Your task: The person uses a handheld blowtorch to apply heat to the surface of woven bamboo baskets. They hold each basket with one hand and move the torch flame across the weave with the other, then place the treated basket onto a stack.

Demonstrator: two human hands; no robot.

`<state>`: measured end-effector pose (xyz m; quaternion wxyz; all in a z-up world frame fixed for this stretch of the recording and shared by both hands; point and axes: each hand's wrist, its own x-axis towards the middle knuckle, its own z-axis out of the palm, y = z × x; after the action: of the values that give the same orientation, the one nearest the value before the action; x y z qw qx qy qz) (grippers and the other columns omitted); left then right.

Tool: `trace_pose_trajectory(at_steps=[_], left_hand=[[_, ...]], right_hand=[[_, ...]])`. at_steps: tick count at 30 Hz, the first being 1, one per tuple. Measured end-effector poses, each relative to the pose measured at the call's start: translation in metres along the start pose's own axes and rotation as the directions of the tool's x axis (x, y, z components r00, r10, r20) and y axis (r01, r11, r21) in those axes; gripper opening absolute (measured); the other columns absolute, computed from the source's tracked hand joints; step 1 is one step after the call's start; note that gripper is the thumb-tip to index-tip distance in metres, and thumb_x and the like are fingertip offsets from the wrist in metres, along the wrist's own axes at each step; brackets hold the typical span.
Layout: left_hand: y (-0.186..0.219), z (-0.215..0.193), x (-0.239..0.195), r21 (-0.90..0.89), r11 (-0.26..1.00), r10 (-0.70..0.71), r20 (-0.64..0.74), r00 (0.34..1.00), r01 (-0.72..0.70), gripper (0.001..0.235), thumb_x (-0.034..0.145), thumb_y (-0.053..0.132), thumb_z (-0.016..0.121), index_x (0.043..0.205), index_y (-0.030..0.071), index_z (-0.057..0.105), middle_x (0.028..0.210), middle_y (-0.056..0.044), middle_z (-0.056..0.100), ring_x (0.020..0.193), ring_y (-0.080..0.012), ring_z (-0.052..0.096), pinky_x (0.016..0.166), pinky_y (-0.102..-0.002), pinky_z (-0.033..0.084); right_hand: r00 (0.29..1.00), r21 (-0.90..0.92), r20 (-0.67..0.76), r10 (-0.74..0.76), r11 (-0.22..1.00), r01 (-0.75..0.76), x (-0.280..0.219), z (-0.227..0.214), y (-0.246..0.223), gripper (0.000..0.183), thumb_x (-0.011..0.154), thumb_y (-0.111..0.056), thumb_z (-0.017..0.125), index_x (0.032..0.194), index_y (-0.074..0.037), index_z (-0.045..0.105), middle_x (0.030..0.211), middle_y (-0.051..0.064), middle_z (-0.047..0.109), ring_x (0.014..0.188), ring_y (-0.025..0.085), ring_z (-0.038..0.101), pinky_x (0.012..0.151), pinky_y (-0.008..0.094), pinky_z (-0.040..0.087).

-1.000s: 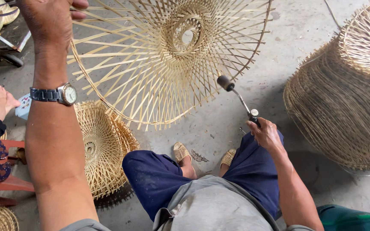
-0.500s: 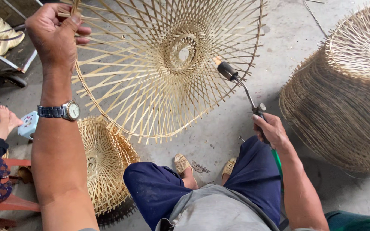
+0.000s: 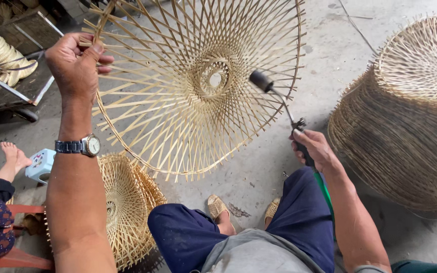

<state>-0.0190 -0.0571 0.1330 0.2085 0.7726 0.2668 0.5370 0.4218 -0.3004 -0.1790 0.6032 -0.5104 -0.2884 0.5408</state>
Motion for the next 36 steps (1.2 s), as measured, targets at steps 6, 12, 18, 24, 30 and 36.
trace_pose_trajectory(at_steps=[6,12,18,24,30,36], left_hand=[[0.003,-0.001,-0.005,0.02,0.999,-0.038,-0.007,0.999,0.038,0.007,0.11,0.0,0.069,0.113,-0.005,0.068,0.095,-0.012,0.074,0.08,-0.0169,0.077,0.06,-0.025,0.063],[-0.003,0.003,-0.008,-0.021,0.998,-0.067,-0.013,0.998,0.067,0.008,0.107,-0.001,0.068,0.114,-0.006,0.068,0.096,-0.012,0.073,0.079,-0.0169,0.077,0.059,-0.025,0.062],[-0.007,0.009,-0.007,-0.048,0.993,-0.108,-0.023,0.994,0.107,0.01,0.104,-0.001,0.068,0.113,-0.005,0.068,0.095,-0.011,0.074,0.076,-0.0162,0.076,0.056,-0.025,0.061],[-0.008,0.024,-0.009,0.005,0.996,-0.092,-0.018,0.996,0.092,0.011,0.103,0.001,0.068,0.112,-0.004,0.068,0.094,-0.01,0.075,0.074,-0.015,0.077,0.053,-0.024,0.061],[-0.013,0.044,-0.011,-0.03,0.99,-0.137,-0.045,0.99,0.135,0.011,0.1,0.003,0.072,0.109,-0.003,0.069,0.089,-0.006,0.073,0.073,-0.0111,0.073,0.054,-0.024,0.061],[-0.017,0.048,-0.01,-0.052,0.993,-0.11,-0.065,0.992,0.107,0.01,0.1,0.004,0.072,0.107,-0.002,0.071,0.086,-0.003,0.07,0.074,-0.0059,0.066,0.054,-0.024,0.062]], right_hand=[[0.999,0.138,0.025,-0.045,0.99,0.041,0.006,0.005,-0.008,0.033,0.101,-0.032,0.064,0.103,0.001,0.062,0.077,0.004,0.058,0.055,0.01,0.052,0.043,0.027,0.04],[0.993,0.196,0.032,-0.115,0.975,0.107,0.014,0.009,-0.03,0.031,0.102,-0.031,0.063,0.104,0.0,0.062,0.078,0.005,0.059,0.055,0.011,0.052,0.044,0.028,0.041],[0.978,0.233,0.044,-0.202,0.954,0.187,0.011,0.022,-0.065,0.03,0.101,-0.031,0.064,0.104,-0.002,0.061,0.078,0.006,0.059,0.055,0.011,0.052,0.044,0.027,0.042],[0.944,0.228,0.151,-0.293,0.94,0.255,-0.004,0.049,-0.091,0.031,0.101,-0.031,0.066,0.106,-0.001,0.063,0.078,0.005,0.06,0.054,0.01,0.053,0.043,0.025,0.041],[0.951,0.03,0.202,-0.233,0.972,0.232,-0.02,0.089,-0.091,0.029,0.099,-0.029,0.064,0.105,-0.001,0.064,0.073,0.004,0.061,0.051,0.008,0.054,0.042,0.024,0.042],[0.955,0.053,0.205,-0.214,0.977,0.208,-0.024,0.104,-0.07,0.027,0.1,-0.027,0.062,0.104,-0.001,0.063,0.073,0.002,0.06,0.053,0.007,0.053,0.043,0.023,0.044]])
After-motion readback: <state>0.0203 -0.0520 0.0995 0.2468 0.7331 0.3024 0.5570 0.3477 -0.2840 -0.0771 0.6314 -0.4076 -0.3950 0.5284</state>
